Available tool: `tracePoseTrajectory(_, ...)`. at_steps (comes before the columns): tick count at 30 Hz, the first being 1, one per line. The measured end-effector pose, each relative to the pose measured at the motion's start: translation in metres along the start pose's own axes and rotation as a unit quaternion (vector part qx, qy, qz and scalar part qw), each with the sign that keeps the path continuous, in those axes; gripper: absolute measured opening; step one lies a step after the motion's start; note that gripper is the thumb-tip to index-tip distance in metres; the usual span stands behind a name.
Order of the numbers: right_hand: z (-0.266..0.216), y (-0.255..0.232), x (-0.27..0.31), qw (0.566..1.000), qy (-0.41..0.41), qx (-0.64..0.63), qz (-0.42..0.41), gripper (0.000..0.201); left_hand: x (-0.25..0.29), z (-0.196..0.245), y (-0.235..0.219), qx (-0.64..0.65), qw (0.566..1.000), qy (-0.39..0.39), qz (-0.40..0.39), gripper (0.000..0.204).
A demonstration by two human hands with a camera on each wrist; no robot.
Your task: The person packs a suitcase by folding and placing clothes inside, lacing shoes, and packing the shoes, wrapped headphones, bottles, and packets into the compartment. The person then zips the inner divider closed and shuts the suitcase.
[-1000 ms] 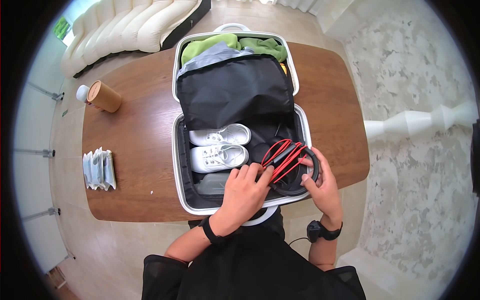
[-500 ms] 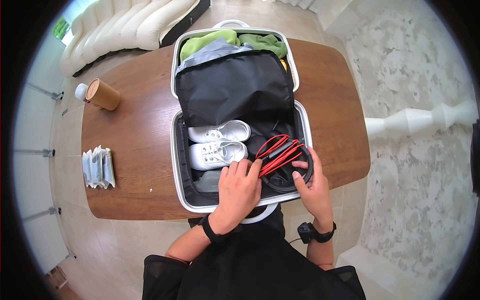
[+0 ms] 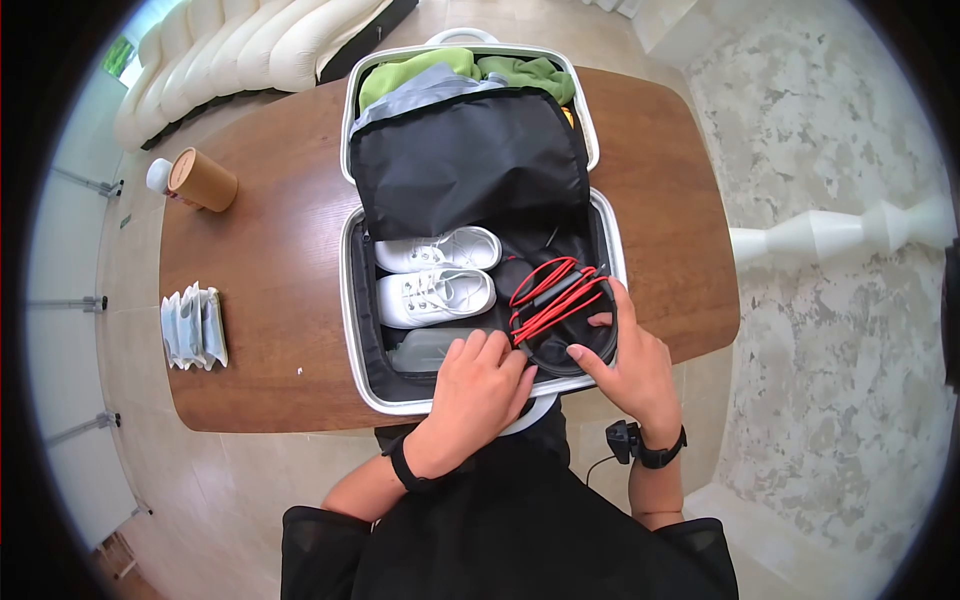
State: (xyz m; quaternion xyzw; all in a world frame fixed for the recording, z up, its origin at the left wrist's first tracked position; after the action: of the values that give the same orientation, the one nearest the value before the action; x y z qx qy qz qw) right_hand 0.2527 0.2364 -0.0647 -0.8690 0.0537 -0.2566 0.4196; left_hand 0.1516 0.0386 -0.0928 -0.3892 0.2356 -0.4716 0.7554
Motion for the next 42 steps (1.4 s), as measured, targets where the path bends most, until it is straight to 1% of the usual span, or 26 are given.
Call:
tracePoseTrajectory(1,0.001,-0.001,0.001,1.000,0.001,0.000,-0.002,0.100,0.000,0.002,0.001,-0.006,1.000,0.012,-0.006,0.016)
tracePoseTrajectory(3,0.004,-0.010,0.004,0.998,-0.041,0.001,-0.044,0.108,0.001,0.003,0.003,-0.017,1.000,0.010,-0.013,0.018)
tracePoseTrajectory(4,0.008,-0.016,0.004,0.998,-0.039,0.000,-0.044,0.108,0.001,0.003,0.003,-0.028,0.999,0.009,-0.017,0.020)
tracePoseTrajectory(6,0.015,-0.024,0.004,0.984,-0.058,-0.093,-0.142,0.115,0.001,0.003,0.006,-0.028,0.999,0.011,-0.025,0.021)
tracePoseTrajectory(7,0.018,-0.025,0.002,0.984,-0.057,-0.093,-0.141,0.115,0.000,0.002,0.008,-0.029,0.999,0.012,-0.030,0.021)
tracePoseTrajectory(9,0.024,-0.025,-0.003,0.972,-0.050,-0.164,-0.164,0.119,0.000,0.001,0.010,-0.016,0.999,0.010,-0.030,0.020)
tracePoseTrajectory(11,0.019,-0.031,-0.006,0.974,-0.044,-0.142,-0.172,0.119,-0.001,0.000,0.010,-0.003,1.000,0.006,-0.030,0.019)
tracePoseTrajectory(12,0.017,-0.033,-0.006,0.976,-0.037,-0.121,-0.179,0.120,-0.001,0.000,0.011,0.025,0.999,0.006,-0.020,0.017)
tracePoseTrajectory(13,0.018,-0.032,-0.007,0.976,-0.036,-0.120,-0.179,0.120,-0.001,-0.001,0.011,0.053,0.999,0.006,-0.011,0.016)
tracePoseTrajectory(15,0.018,-0.032,-0.008,0.983,-0.061,-0.076,-0.156,0.120,-0.001,-0.002,0.013,0.066,0.998,0.009,-0.014,0.016)
tracePoseTrajectory(16,0.015,-0.033,-0.008,0.983,-0.060,-0.076,-0.157,0.120,-0.001,-0.003,0.013,0.078,0.997,0.011,-0.017,0.016)
tracePoseTrajectory(18,0.008,-0.035,-0.007,0.983,-0.024,-0.053,-0.172,0.120,-0.001,-0.005,0.014,0.080,0.996,0.020,-0.022,0.016)
tracePoseTrajectory(19,0.009,-0.033,-0.007,0.983,-0.024,-0.053,-0.172,0.120,-0.001,-0.005,0.015,0.081,0.996,0.028,-0.026,0.016)
tracePoseTrajectory(21,0.014,-0.029,-0.007,0.987,-0.077,-0.027,-0.139,0.121,-0.001,-0.005,0.013,0.089,0.995,0.031,-0.026,0.015)
tracePoseTrajectory(22,0.017,-0.026,-0.008,0.987,-0.076,-0.027,-0.138,0.121,-0.002,-0.005,0.013,0.097,0.994,0.035,-0.026,0.015)
tracePoseTrajectory(24,0.022,-0.021,-0.008,0.988,-0.116,-0.005,-0.104,0.121,-0.003,-0.005,0.014,0.107,0.993,0.036,-0.023,0.016)
tracePoseTrajectory(25,0.021,-0.021,-0.007,0.988,-0.115,-0.006,-0.103,0.121,-0.004,-0.005,0.015,0.116,0.992,0.036,-0.019,0.017)
tracePoseTrajectory(27,0.016,-0.018,-0.007,0.991,-0.094,0.038,-0.091,0.120,-0.005,-0.005,0.018,0.116,0.992,0.036,-0.016,0.018)
tracePoseTrajectory(31,0.010,-0.015,-0.008,0.989,-0.105,0.078,-0.069,0.121,-0.005,-0.006,0.019,0.114,0.993,0.039,-0.009,0.019)
tracePoseTrajectory(33,0.009,-0.013,-0.010,0.982,-0.108,0.146,-0.051,0.123,-0.004,-0.006,0.020,0.109,0.993,0.042,-0.008,0.019)
tracePoseTrajectory(39,-0.005,-0.015,-0.014,0.970,-0.074,0.217,-0.076,0.124,-0.004,-0.008,0.020,0.123,0.991,0.054,-0.008,0.017)
tracePoseTrajectory(42,-0.009,-0.018,-0.013,0.969,-0.085,0.219,-0.071,0.119,-0.003,-0.010,0.020,0.135,0.989,0.058,-0.012,0.015)
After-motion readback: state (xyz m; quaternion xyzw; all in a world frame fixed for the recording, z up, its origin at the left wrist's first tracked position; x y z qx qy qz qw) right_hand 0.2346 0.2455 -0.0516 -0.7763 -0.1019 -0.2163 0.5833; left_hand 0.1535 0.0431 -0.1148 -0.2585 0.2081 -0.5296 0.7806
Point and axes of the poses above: each hand's wrist, its own x-axis away from the middle knuckle, its own y-axis out of the palm, z = x × y, the point moved 2 cm from there along -x, towards the middle knuckle, and after that the axes turned 13 degrees about -z, right-handed, at the moved point
